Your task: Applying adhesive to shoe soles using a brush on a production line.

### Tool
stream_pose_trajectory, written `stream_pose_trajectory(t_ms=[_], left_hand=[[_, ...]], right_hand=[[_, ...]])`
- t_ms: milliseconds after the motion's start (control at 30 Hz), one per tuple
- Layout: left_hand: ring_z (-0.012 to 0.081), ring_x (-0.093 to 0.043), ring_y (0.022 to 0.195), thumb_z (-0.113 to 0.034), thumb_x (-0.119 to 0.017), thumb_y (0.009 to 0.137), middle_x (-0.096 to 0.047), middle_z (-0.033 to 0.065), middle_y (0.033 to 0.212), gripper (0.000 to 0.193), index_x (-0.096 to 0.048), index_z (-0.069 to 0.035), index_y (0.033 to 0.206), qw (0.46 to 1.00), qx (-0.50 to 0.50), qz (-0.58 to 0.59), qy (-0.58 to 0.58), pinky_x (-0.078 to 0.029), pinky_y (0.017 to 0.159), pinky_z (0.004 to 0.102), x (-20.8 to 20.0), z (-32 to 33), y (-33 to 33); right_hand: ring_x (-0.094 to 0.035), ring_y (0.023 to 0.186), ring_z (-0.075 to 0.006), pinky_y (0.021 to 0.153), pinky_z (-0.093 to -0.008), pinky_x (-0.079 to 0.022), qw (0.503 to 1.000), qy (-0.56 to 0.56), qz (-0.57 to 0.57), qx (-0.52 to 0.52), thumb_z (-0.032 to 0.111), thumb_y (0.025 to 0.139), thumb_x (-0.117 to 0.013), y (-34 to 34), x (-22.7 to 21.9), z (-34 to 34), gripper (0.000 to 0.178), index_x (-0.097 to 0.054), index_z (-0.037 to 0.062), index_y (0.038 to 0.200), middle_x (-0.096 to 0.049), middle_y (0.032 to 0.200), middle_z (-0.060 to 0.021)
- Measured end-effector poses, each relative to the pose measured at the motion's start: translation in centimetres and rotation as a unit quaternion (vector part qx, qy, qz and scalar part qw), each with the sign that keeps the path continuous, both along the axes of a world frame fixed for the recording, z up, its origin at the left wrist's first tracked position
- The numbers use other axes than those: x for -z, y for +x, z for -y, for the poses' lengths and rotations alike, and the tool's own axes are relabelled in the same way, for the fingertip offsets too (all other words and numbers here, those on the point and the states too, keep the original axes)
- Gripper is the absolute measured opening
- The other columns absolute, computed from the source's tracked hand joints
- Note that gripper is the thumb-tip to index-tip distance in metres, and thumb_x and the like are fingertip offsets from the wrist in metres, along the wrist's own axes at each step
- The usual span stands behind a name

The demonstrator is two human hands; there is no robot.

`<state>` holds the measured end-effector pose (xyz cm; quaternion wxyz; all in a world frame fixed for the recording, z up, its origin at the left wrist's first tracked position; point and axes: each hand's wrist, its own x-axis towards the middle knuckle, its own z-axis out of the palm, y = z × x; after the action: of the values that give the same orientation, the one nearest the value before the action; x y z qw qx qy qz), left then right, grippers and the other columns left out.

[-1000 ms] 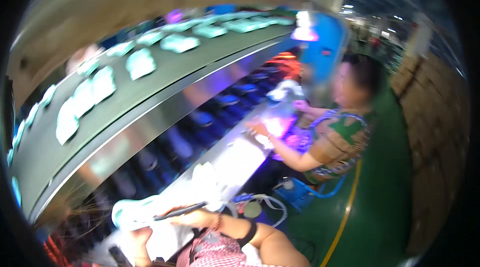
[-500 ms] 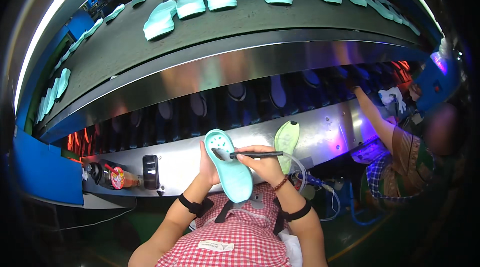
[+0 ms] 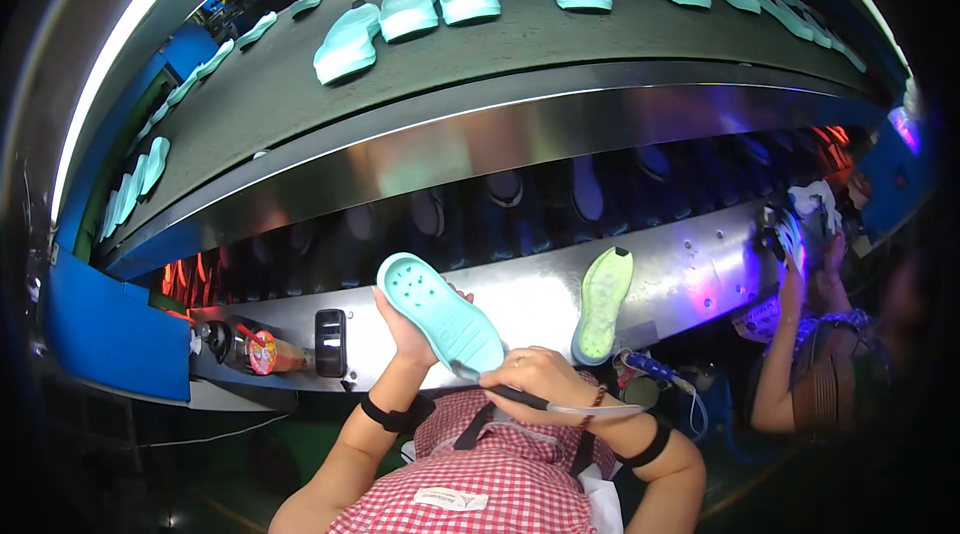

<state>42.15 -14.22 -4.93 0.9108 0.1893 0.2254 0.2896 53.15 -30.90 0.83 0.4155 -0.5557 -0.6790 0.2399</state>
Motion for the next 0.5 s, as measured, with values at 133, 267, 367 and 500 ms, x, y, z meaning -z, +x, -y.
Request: stream_pose_trajectory(t_ms=[133,267,367,500], left_hand=[[0.0303,-0.055,0.082,-0.078,-0.014,0.069,-0.057,0.0151,0.086,0.092,-0.051,0.000,0.098,0.990,0.082,0.112,0.027,-0.043,0.082,0.0437,-0.7,1.2,-0.3],[0.0288,-0.053,0.087,-0.078,-0.014,0.070,-0.055,0.0148,0.094,0.092,-0.049,0.000,0.102,0.973,0.140,0.183,-0.016,-0.043,0.081,0.0411,-2.4,2.0,0.4],[0.0288,-0.053,0.086,-0.077,-0.013,0.071,-0.055,0.0142,0.094,0.090,-0.049,-0.001,0.103,0.971,0.122,0.204,-0.032,-0.042,0.082,0.0404,-2.7,2.0,0.1],[0.0302,-0.055,0.079,-0.078,-0.013,0.070,-0.057,0.0146,0.084,0.090,-0.052,0.000,0.096,0.991,-0.032,0.132,0.001,-0.040,0.084,0.0434,-3.9,1.7,0.8]], right_hand=[[-0.061,0.076,-0.0211,0.069,-0.0289,-0.048,0.987,-0.022,-0.151,0.054,0.006,0.067,-0.067,0.9,-3.5,-1.1,0.022,-0.066,0.0065,0.089,-0.064,0.081,-0.0114],[-0.060,0.079,-0.0201,0.072,-0.0293,-0.047,0.988,0.075,-0.119,0.069,0.004,0.068,-0.067,1.5,-3.6,-4.0,0.020,-0.066,0.0059,0.087,-0.064,0.081,-0.0084],[-0.060,0.077,-0.0203,0.072,-0.0291,-0.047,0.993,0.041,-0.108,-0.017,0.005,0.067,-0.068,0.9,-4.0,-2.8,0.021,-0.066,0.0057,0.088,-0.064,0.081,-0.0081],[-0.060,0.075,-0.0202,0.071,-0.0286,-0.047,0.984,0.110,-0.087,0.105,0.005,0.067,-0.068,1.4,-3.4,-3.0,0.020,-0.066,0.0053,0.088,-0.064,0.083,-0.0084]])
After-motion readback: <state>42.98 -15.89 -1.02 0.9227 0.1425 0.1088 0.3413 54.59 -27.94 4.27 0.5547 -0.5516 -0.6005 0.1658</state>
